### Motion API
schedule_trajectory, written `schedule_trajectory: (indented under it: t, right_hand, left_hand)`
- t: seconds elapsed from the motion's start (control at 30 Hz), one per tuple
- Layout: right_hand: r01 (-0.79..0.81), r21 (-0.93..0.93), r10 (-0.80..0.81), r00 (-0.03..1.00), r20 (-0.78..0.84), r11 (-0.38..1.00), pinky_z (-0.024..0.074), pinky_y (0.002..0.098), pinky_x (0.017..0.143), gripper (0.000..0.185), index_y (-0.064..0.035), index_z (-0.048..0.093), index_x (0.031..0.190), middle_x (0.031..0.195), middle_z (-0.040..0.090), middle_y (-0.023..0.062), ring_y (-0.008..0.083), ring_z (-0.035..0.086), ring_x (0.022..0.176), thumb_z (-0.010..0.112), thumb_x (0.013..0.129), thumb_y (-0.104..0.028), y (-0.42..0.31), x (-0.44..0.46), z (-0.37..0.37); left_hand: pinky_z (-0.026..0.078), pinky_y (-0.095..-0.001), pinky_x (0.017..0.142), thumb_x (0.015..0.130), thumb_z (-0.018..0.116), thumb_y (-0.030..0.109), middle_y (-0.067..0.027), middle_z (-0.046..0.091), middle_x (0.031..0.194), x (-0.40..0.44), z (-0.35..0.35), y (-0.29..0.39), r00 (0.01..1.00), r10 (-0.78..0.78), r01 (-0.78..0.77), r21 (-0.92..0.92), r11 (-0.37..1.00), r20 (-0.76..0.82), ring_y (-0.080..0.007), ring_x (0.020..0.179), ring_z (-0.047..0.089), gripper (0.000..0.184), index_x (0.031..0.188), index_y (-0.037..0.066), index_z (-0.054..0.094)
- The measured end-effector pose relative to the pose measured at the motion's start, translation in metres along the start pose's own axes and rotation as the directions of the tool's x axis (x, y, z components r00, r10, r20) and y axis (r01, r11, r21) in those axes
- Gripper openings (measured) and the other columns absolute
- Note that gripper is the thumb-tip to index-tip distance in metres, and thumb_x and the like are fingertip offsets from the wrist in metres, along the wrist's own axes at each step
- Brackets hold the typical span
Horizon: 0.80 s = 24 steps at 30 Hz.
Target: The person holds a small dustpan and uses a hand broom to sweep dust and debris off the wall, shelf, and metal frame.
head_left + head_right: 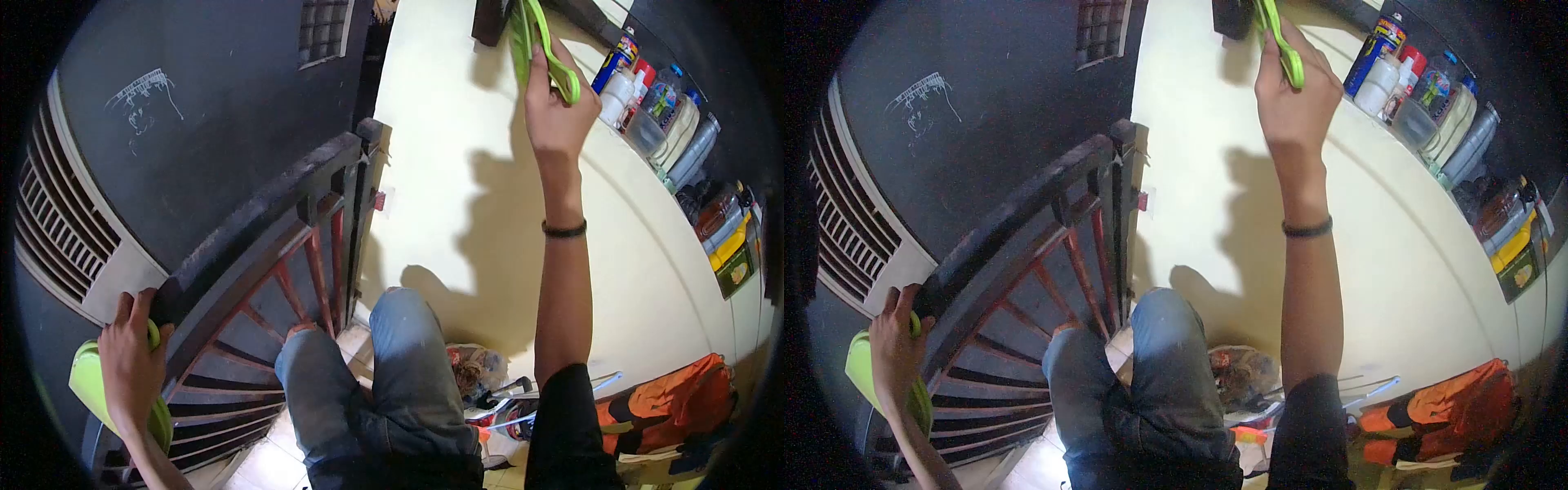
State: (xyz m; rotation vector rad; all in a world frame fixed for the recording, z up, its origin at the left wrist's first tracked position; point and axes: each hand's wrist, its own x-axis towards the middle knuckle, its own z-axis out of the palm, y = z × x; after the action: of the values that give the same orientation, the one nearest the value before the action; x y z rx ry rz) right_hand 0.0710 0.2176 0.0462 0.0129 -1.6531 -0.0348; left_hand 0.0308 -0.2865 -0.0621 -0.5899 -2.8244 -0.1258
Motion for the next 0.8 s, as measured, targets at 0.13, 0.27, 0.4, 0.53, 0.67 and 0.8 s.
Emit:
schedule_trajectory:
  t: [0.13, 0.27, 0.4, 0.53, 0.67, 0.8]
  right_hand:
    - [-0.221, 0.230, 0.229, 0.973, -0.011, 0.948, 0.0516, 0.0212, 0.073, 0.029, 0.0032, 0.072, 0.123, 0.099, 0.075, 0.0051, 0.0041, 0.062, 0.084, 0.069, 0.100, -0.014, -0.003, 0.000, -0.017]
    - [0.104, -0.210, -0.104, 0.995, 0.011, 0.972, 0.0575, 0.0401, 0.077, 0.027, -0.0015, 0.074, 0.118, 0.107, 0.077, 0.0163, 0.0327, 0.074, 0.084, 0.072, 0.094, -0.012, 0.019, -0.004, -0.008]
    - [-0.219, 0.006, 0.219, 0.976, -0.006, 0.976, 0.0528, 0.0269, 0.063, 0.027, 0.0027, 0.072, 0.120, 0.093, 0.076, 0.0084, 0.0129, 0.067, 0.071, 0.070, 0.098, -0.013, -0.007, -0.009, -0.010]
    - [-0.153, 0.168, 0.182, 0.967, -0.176, 0.974, 0.0525, 0.0351, 0.061, 0.024, 0.0002, 0.075, 0.112, 0.076, 0.070, 0.0207, 0.0315, 0.068, 0.061, 0.067, 0.098, -0.017, 0.004, -0.009, 0.006]
    - [-0.187, -0.001, 0.187, 0.978, -0.089, 0.982, 0.0506, 0.0310, 0.058, 0.024, 0.0041, 0.073, 0.111, 0.076, 0.071, 0.0117, 0.0191, 0.062, 0.061, 0.068, 0.097, -0.015, -0.022, 0.001, -0.036]
    - [-0.339, 0.214, 0.354, 0.935, -0.031, 0.916, 0.0535, 0.0259, 0.064, 0.031, 0.0087, 0.070, 0.116, 0.094, 0.076, 0.0107, 0.0091, 0.066, 0.073, 0.069, 0.099, -0.018, -0.022, 0.004, -0.029]
  left_hand:
    - [0.050, -0.0483, 0.078, 0.083, 0.077, 0.006, -0.0180, 0.062, 0.109, -0.001, 0.002, -0.002, 1.000, -0.002, 0.002, 0.016, 1.000, -0.004, -0.0370, 0.085, 0.067, 0.046, 0.125, 0.003, 0.060]
    - [0.050, -0.0492, 0.077, 0.083, 0.077, 0.006, -0.0176, 0.062, 0.107, -0.002, 0.001, -0.001, 0.999, 0.029, -0.029, -0.002, 1.000, -0.031, -0.0375, 0.085, 0.067, 0.046, 0.125, 0.004, 0.059]
    - [0.050, -0.0502, 0.076, 0.082, 0.077, 0.006, -0.0183, 0.061, 0.104, 0.000, -0.002, -0.001, 1.000, -0.002, 0.002, -0.009, 1.000, 0.000, -0.0394, 0.086, 0.066, 0.047, 0.125, 0.004, 0.059]
    - [0.049, -0.0503, 0.076, 0.081, 0.078, 0.007, -0.0190, 0.061, 0.102, 0.001, 0.001, -0.006, 1.000, 0.007, -0.007, -0.024, 1.000, 0.008, -0.0406, 0.086, 0.066, 0.048, 0.125, 0.004, 0.059]
    - [0.049, -0.0518, 0.075, 0.080, 0.079, 0.008, -0.0200, 0.061, 0.103, -0.002, -0.002, -0.002, 0.999, 0.041, -0.041, -0.011, 0.999, -0.025, -0.0436, 0.087, 0.065, 0.050, 0.125, 0.003, 0.059]
    - [0.049, -0.0522, 0.075, 0.080, 0.079, 0.009, -0.0204, 0.061, 0.103, -0.001, -0.006, 0.002, 0.999, 0.043, -0.043, -0.007, 0.999, -0.007, -0.0441, 0.088, 0.064, 0.049, 0.125, 0.003, 0.059]
